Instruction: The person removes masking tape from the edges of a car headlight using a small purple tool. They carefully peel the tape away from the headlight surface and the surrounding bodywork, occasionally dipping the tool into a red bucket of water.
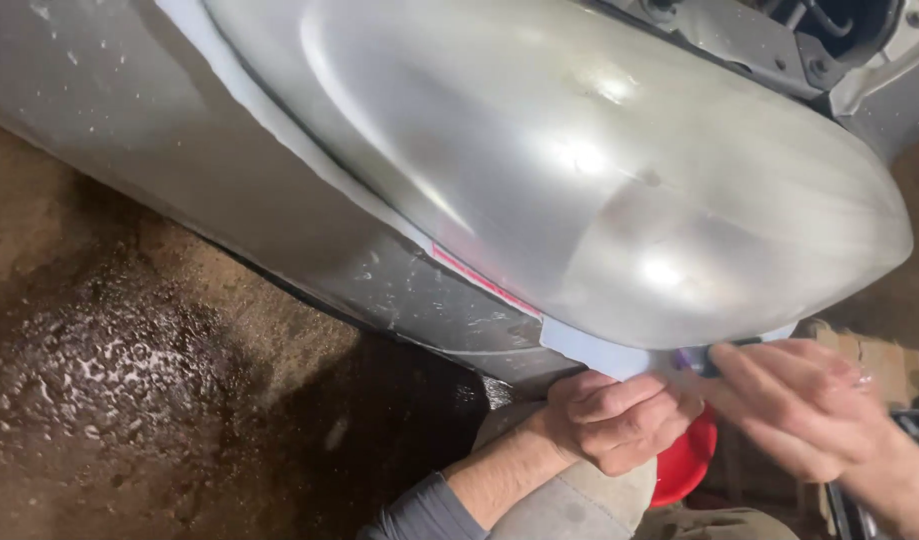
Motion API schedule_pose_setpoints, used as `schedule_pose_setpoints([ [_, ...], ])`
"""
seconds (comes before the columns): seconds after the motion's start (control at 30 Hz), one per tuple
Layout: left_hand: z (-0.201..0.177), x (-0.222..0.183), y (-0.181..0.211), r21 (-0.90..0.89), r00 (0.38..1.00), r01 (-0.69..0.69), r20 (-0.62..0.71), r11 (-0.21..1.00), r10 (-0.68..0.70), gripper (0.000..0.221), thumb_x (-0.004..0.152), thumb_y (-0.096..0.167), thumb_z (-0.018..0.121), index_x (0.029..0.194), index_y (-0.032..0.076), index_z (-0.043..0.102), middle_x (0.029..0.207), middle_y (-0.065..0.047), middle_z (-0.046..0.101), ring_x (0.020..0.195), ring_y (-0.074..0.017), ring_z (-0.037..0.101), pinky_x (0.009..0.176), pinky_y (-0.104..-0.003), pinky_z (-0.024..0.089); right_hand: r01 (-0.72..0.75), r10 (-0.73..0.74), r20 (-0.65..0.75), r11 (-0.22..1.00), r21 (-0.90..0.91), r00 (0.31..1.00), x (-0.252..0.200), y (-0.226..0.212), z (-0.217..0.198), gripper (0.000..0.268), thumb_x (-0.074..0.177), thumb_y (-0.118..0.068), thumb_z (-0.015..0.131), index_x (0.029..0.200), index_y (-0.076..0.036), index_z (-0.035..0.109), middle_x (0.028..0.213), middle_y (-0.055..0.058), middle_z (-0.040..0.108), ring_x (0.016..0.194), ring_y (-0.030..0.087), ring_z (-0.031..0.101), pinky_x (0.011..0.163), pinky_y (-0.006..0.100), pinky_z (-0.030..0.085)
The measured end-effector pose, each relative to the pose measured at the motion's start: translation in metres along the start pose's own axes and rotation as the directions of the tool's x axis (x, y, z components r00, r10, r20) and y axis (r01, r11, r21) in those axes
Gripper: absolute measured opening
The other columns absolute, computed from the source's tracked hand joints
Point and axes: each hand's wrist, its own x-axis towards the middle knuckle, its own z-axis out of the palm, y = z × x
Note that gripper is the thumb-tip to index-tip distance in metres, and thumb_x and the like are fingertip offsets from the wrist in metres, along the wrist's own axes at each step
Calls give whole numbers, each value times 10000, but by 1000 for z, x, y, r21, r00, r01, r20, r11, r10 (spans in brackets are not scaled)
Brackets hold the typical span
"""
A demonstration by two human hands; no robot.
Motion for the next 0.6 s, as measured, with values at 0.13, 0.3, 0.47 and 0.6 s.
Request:
schedule_pose_setpoints([
  [0.13, 20, -25, 13, 60, 1000, 18, -25, 998, -17, 149, 921, 230, 723, 793, 214, 797, 851, 83, 736, 824, -141, 654, 746, -265, 496, -451, 446, -131, 893, -6, 885, -150, -104, 113, 449, 929, 401, 580, 852, 60, 861, 994, 115, 832, 859, 155, 735, 899, 295, 537],
  [0.3, 26, -11, 10, 82, 999, 14, -46, 997, -10, 90, 952, 226, 742, 886, 236, 803, 988, 79, 706, 917, -112, 656, 846, -225, 484, 49, -45, -98, 998, 37, 994, 6, 28, -8, 154, 992, 7, 673, 950, -21, 818, 1055, 120, 797, 895, 199, 725, 727, 339, 564],
  [0.47, 35, -43, 37, 210, 1000, 27, -4, 977, -27, 95, 937, 259, 769, 869, 243, 705, 886, 88, 617, 841, -111, 585, 836, -226, 436, 252, -268, -223, 963, -96, 937, 64, 46, 0, 89, 1041, -60, 783, 1051, 7, 841, 1029, 84, 799, 876, 128, 755, 847, 180, 610],
  [0.6, 33, -10, 25, 225, 999, 14, 42, 974, -24, 67, 904, 228, 715, 876, 233, 654, 861, 82, 573, 786, -119, 550, 724, -246, 397, 304, -297, -185, 952, 15, 937, -4, 61, -6, 161, 996, 30, 674, 918, -24, 804, 1058, 108, 816, 890, 180, 739, 815, 237, 567],
])
